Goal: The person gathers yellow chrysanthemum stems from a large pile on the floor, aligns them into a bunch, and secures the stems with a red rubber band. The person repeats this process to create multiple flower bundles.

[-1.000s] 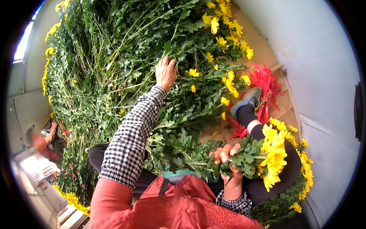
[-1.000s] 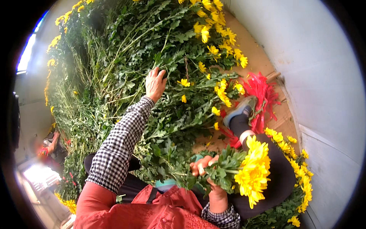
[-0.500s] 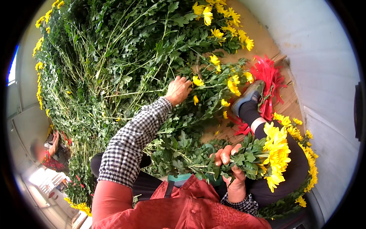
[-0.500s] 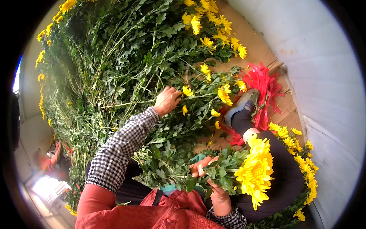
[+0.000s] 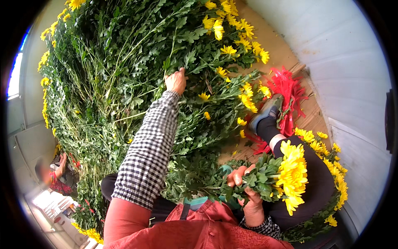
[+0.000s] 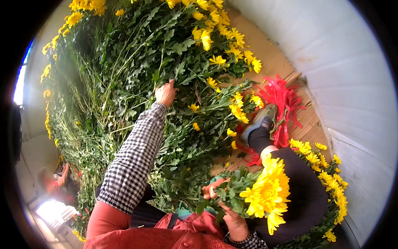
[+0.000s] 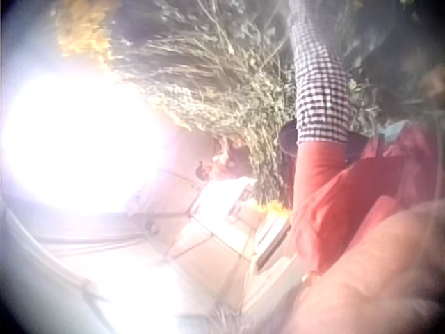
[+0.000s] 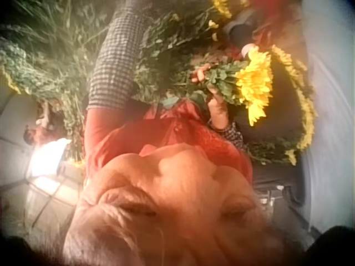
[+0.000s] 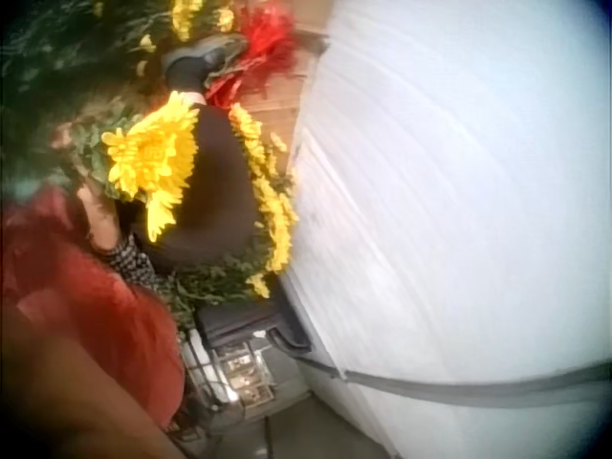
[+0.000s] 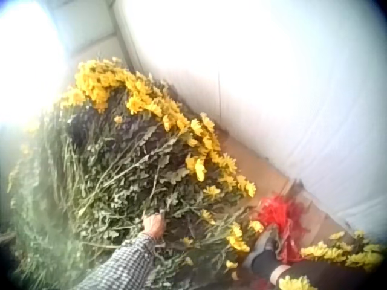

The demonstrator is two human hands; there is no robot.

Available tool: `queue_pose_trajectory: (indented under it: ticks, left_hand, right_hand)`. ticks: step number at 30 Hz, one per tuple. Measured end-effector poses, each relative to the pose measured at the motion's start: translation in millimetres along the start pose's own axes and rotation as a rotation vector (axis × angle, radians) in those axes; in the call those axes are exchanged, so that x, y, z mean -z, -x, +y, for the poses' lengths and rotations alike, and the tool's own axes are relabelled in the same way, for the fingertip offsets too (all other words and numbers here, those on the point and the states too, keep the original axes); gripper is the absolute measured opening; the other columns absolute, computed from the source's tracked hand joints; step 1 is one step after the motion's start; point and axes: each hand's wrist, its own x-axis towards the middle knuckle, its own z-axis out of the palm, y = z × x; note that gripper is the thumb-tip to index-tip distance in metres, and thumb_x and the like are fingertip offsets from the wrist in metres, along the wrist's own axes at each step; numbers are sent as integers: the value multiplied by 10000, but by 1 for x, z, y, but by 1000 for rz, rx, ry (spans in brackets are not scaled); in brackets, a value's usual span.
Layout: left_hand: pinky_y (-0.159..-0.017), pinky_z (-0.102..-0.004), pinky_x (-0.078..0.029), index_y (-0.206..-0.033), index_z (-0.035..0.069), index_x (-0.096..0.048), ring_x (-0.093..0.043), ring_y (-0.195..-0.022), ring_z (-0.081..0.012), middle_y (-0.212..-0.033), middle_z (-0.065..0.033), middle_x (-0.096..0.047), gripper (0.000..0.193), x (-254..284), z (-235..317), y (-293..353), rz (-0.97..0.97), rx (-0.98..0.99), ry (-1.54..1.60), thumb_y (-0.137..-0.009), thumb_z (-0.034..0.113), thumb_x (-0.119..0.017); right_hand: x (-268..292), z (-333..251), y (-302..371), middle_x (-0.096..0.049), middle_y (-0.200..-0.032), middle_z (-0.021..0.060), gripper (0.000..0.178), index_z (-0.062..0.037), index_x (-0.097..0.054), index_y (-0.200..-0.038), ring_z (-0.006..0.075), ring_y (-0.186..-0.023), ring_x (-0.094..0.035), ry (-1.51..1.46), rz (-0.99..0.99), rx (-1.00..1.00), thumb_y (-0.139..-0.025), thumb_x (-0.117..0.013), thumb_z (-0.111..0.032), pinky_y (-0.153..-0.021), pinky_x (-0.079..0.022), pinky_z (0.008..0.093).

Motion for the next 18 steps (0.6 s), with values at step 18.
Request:
queue_pose_trajectory:
  ticks: [18]
  left_hand:
    - [-658, -310, -502, -1159, 51, -628, -644, -727, -247, -925, -147, -677, 347, 154, 12, 180, 328, -323, 581, -818, 107, -666]
  right_hand:
    - [11, 5, 23, -473, -889, 46, 293, -58, -499, -973, 195, -871, -473, 142, 63, 59, -787, -662, -214, -790, -407, 320]
